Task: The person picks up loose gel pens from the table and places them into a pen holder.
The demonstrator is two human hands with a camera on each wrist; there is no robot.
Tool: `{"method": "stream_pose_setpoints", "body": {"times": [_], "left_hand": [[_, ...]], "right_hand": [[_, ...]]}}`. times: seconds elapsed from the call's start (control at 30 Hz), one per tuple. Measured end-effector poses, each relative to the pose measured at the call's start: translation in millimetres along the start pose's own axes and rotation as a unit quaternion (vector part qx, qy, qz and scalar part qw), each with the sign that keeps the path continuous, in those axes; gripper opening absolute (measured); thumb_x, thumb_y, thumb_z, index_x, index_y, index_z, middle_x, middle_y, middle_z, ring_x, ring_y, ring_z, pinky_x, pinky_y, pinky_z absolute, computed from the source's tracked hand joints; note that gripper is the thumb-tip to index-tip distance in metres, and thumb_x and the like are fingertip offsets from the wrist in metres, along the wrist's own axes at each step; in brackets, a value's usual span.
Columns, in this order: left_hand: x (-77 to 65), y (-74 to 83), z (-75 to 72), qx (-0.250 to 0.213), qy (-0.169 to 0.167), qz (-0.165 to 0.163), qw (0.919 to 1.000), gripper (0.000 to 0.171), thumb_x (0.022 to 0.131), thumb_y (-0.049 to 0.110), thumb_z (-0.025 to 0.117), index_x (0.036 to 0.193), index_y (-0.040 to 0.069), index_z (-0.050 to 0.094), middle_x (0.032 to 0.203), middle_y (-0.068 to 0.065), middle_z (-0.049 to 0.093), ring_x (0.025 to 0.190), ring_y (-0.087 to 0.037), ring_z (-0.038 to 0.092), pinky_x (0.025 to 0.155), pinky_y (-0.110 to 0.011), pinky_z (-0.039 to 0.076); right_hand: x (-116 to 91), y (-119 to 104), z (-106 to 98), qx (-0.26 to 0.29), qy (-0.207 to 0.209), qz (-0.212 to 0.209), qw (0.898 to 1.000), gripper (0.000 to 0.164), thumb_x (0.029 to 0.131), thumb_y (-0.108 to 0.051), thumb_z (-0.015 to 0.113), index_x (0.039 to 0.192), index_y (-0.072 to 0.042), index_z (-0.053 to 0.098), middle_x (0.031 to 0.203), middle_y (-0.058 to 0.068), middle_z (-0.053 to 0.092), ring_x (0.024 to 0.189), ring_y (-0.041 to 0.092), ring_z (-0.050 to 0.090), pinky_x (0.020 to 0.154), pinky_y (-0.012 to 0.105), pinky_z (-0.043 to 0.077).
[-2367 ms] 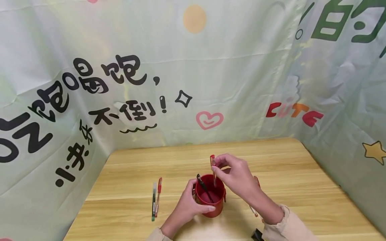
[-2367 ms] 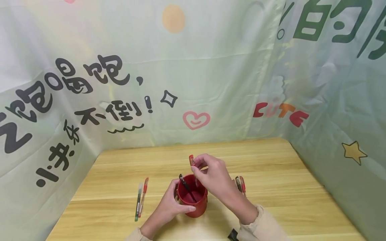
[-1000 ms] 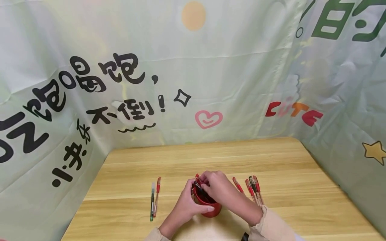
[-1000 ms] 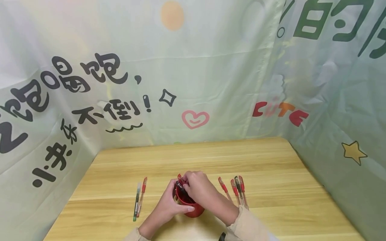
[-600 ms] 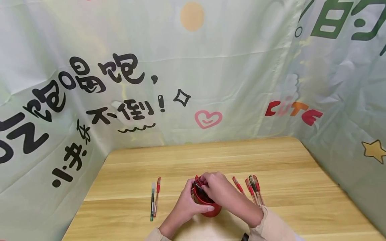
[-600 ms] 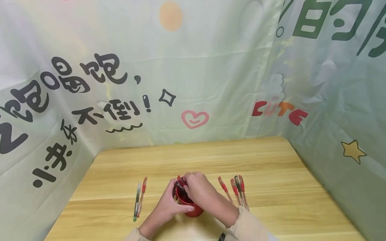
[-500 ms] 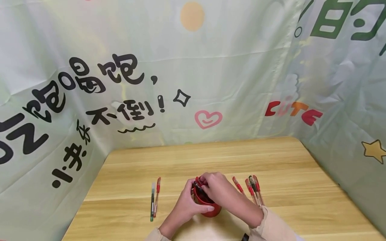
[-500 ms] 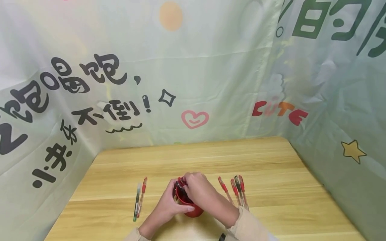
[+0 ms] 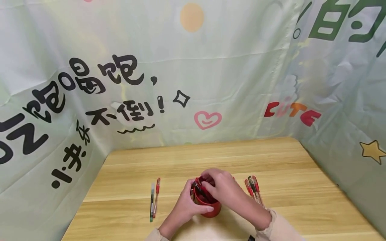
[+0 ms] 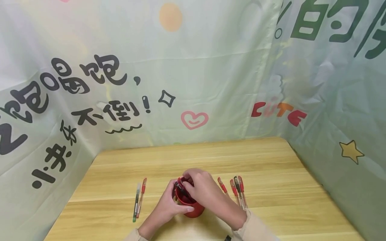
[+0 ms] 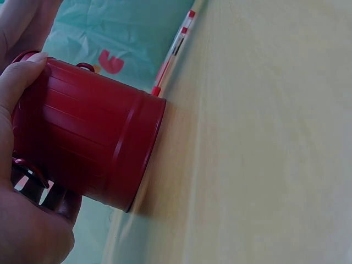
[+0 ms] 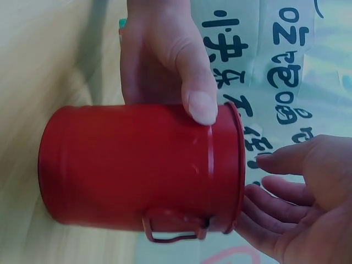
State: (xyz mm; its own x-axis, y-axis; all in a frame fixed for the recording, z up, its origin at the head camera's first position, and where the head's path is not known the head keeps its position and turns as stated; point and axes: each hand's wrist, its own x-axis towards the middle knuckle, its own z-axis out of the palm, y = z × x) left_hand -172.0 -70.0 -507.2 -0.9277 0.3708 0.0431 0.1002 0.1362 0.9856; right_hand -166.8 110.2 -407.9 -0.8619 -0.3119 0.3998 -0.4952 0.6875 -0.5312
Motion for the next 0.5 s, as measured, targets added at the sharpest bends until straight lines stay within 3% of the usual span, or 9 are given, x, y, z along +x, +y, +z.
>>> {"method": "stream_pose_setpoints", "body": {"times": [0.3, 0.5], "left_hand": [[0.1, -0.1, 0.8, -0.001, 0.004, -0.003, 1.0, 0.089, 0.074, 0.03, 0.095, 0.145, 0.021, 0.042, 0.144, -0.002, 0.057, 0.133, -0.025, 0.055, 0.103, -0.036, 0.056], [0.2, -0.8, 0.8, 0.002, 0.008, -0.005, 1.0, 0.09, 0.073, 0.03, 0.096, 0.145, 0.022, 0.043, 0.145, -0.001, 0.057, 0.135, -0.025, 0.053, 0.105, -0.036, 0.054]], "right_hand": [[-5.7, 16.1, -15.0, -0.014, 0.038, 0.027, 0.999, 0.024, 0.087, -0.012, 0.083, 0.11, -0.009, 0.075, 0.105, 0.005, 0.078, 0.095, 0.021, 0.075, 0.081, 0.038, 0.064], [-10.2, 31.6, -25.4, -0.031, 0.049, 0.053, 0.997, 0.027, 0.086, -0.013, 0.084, 0.111, -0.009, 0.075, 0.108, 0.006, 0.078, 0.096, 0.023, 0.075, 0.078, 0.037, 0.064]]}}
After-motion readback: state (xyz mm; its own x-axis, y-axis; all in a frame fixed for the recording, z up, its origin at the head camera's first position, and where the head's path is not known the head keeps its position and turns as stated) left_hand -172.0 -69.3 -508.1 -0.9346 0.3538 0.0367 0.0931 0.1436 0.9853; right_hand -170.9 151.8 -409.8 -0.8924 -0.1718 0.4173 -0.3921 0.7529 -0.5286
